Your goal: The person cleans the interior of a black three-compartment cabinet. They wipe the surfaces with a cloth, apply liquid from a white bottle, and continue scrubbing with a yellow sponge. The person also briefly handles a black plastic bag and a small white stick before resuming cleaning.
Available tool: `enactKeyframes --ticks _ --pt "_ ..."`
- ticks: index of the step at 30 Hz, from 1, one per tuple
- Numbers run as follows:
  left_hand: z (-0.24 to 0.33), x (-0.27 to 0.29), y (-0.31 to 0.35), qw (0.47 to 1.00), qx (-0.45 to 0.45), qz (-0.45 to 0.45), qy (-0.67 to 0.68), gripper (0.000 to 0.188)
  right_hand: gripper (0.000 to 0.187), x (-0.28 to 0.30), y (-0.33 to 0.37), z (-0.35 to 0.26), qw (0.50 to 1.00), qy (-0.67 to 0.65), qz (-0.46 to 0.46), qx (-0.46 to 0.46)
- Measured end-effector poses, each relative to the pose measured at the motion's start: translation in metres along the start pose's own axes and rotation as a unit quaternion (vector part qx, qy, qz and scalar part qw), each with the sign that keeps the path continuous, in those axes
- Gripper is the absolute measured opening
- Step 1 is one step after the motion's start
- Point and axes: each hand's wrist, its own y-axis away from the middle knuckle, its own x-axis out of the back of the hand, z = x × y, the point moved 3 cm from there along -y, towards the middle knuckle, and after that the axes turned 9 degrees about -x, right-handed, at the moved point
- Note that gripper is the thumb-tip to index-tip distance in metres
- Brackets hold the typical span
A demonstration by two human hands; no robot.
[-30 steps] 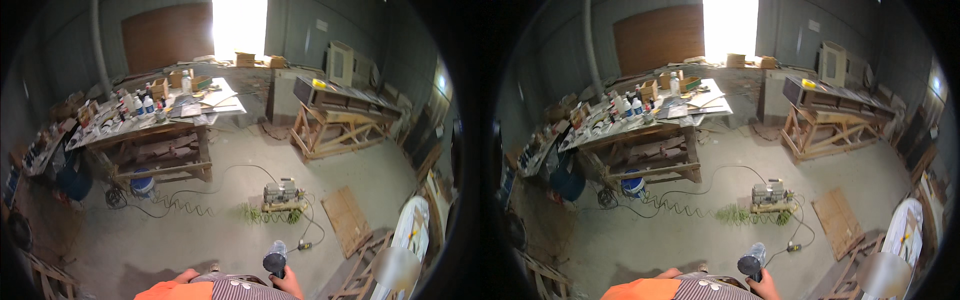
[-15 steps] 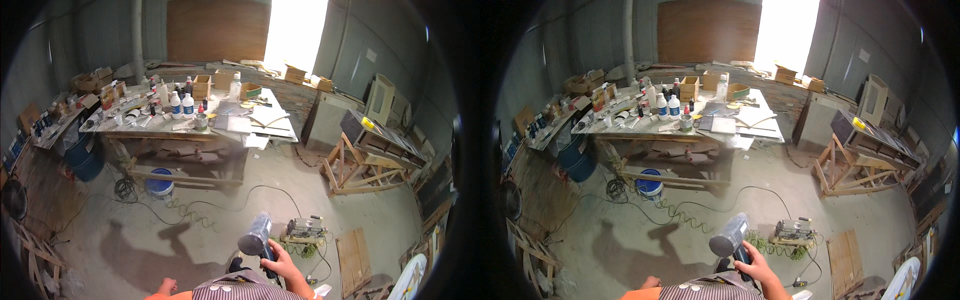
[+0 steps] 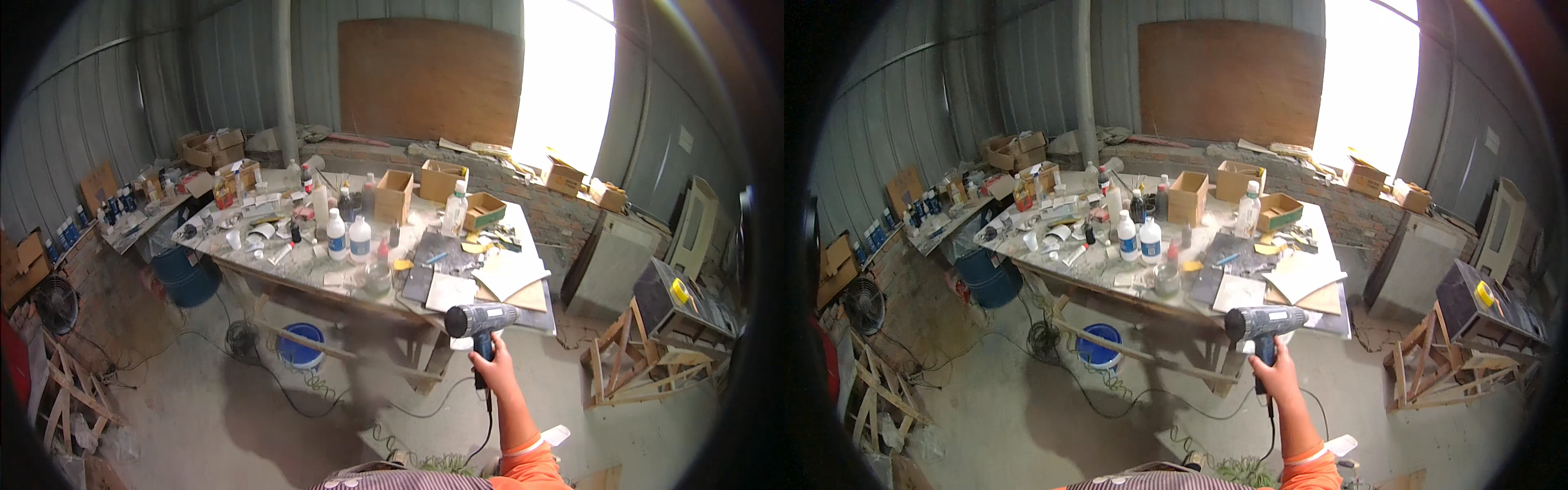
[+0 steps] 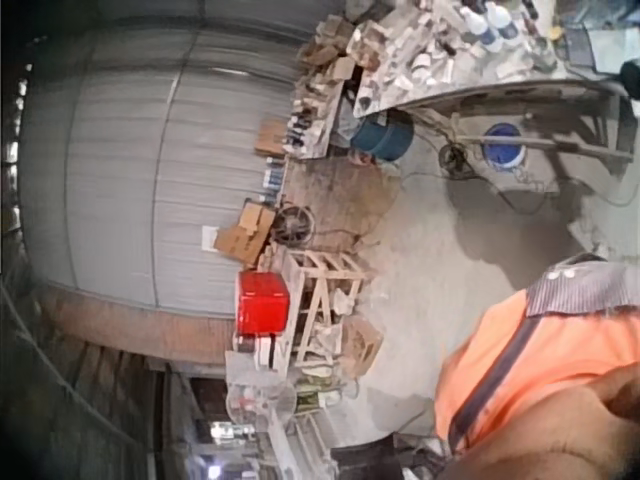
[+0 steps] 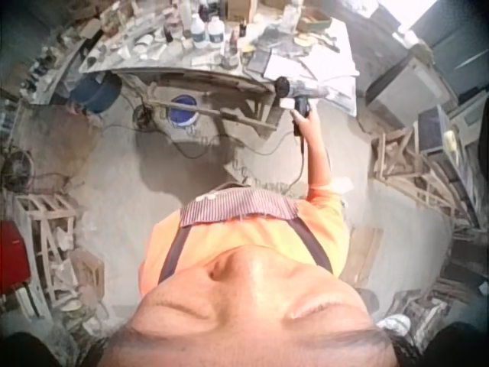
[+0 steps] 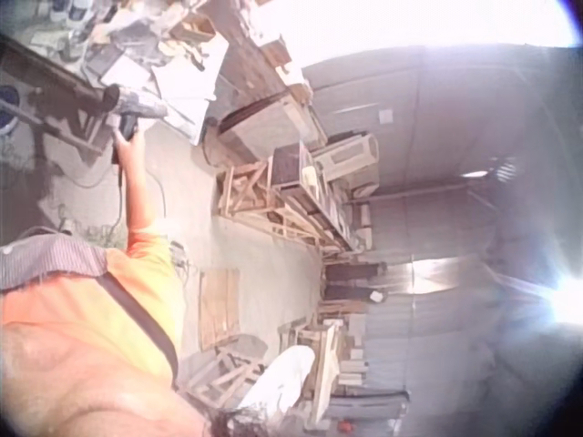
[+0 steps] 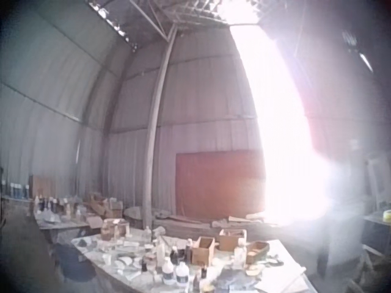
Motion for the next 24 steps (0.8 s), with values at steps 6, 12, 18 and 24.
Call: enactKeyframes --ticks 6,12,18,24 --pt "0.052 0.009 -0.023 0.998 -0.006 0.045 0.049 0.024 0.083 -0.015 -0.171 -0.031 0.981 0.140 0.112 0.069" --pt "0.052 0.020 -0.037 0.994 0.015 0.070 0.088 0.023 0.081 -0.034 -0.261 -0.021 0.942 0.283 0.183 -0.007" --pt "0.046 0.048 -0.070 0.992 0.032 0.067 0.105 0.023 0.043 -0.029 -0.208 0.002 0.912 0.267 0.271 0.154" --pt "0.065 0.080 -0.132 0.997 0.001 0.014 0.079 0.023 0.011 -0.070 0.000 0.094 0.969 0.166 0.160 0.092"
